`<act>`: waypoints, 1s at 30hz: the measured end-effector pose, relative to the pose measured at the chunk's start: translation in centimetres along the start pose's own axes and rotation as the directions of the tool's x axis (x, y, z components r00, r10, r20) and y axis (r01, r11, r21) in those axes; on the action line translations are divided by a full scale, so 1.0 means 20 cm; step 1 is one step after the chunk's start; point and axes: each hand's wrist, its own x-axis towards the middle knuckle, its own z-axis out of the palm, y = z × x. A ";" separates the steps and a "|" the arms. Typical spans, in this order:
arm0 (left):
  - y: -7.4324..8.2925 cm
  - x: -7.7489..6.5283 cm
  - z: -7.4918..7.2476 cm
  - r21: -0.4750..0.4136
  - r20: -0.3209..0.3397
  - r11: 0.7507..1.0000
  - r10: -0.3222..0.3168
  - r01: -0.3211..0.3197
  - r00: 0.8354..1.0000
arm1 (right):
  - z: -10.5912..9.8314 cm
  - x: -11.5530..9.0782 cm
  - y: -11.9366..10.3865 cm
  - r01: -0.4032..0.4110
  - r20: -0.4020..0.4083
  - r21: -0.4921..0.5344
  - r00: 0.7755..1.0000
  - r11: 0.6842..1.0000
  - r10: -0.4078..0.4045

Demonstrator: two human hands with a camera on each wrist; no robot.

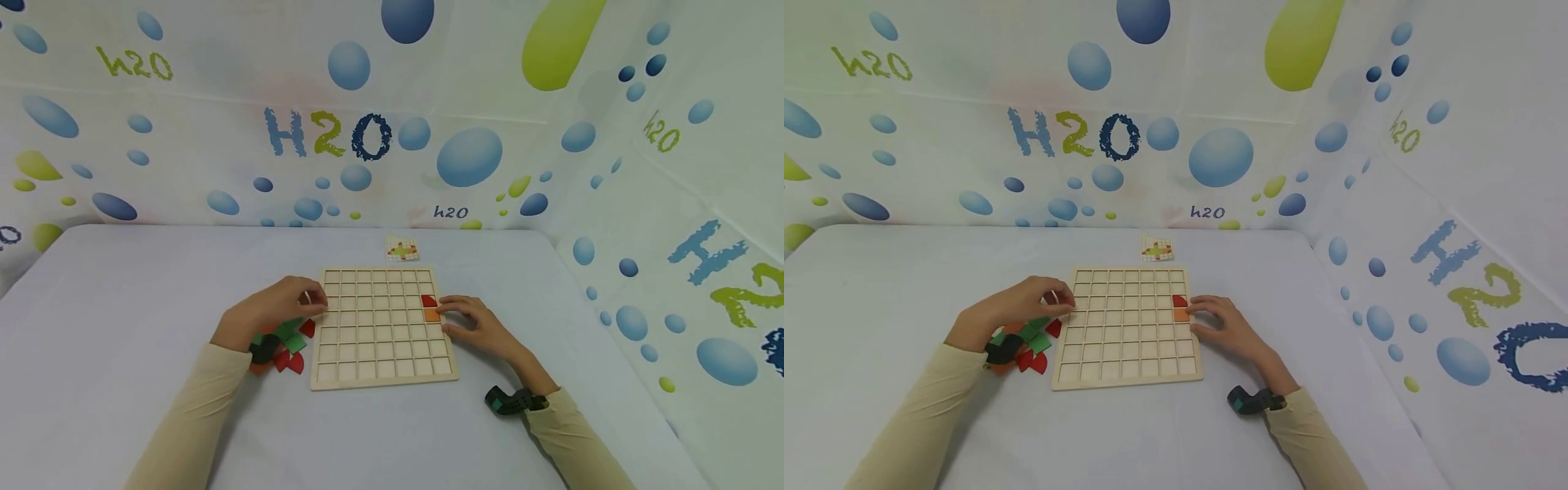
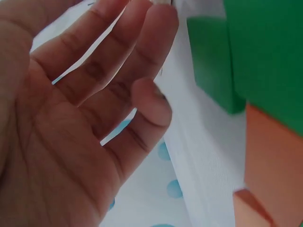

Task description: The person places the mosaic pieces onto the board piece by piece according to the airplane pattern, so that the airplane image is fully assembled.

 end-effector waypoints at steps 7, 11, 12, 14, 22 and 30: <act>-0.05 -0.03 -0.02 -0.016 0.026 0.999 -0.030 0.031 0.999 | 0.01 0.00 -0.01 -0.010 -0.006 0.002 1.000 1.000 0.010; -0.08 -0.04 -0.03 -0.033 0.073 0.999 -0.037 0.040 0.997 | 0.00 0.00 -0.10 -0.015 0.001 0.001 1.000 1.000 0.015; -0.09 -0.04 -0.03 -0.030 0.081 0.999 -0.043 0.046 0.996 | 0.00 0.00 -0.10 -0.016 0.000 -0.001 1.000 1.000 0.016; -0.09 -0.05 -0.04 -0.024 0.092 0.998 -0.054 0.056 0.994 | -0.01 0.00 -0.13 -0.014 -0.001 -0.001 1.000 1.000 0.014; -0.08 -0.04 -0.03 -0.015 0.098 0.998 -0.067 0.069 0.993 | -0.03 -0.01 -0.19 -0.019 0.002 0.004 1.000 1.000 0.019; -0.08 -0.04 -0.03 0.003 0.083 0.998 -0.064 0.064 0.994 | 0.01 0.00 -0.01 -0.018 -0.010 -0.009 1.000 1.000 0.018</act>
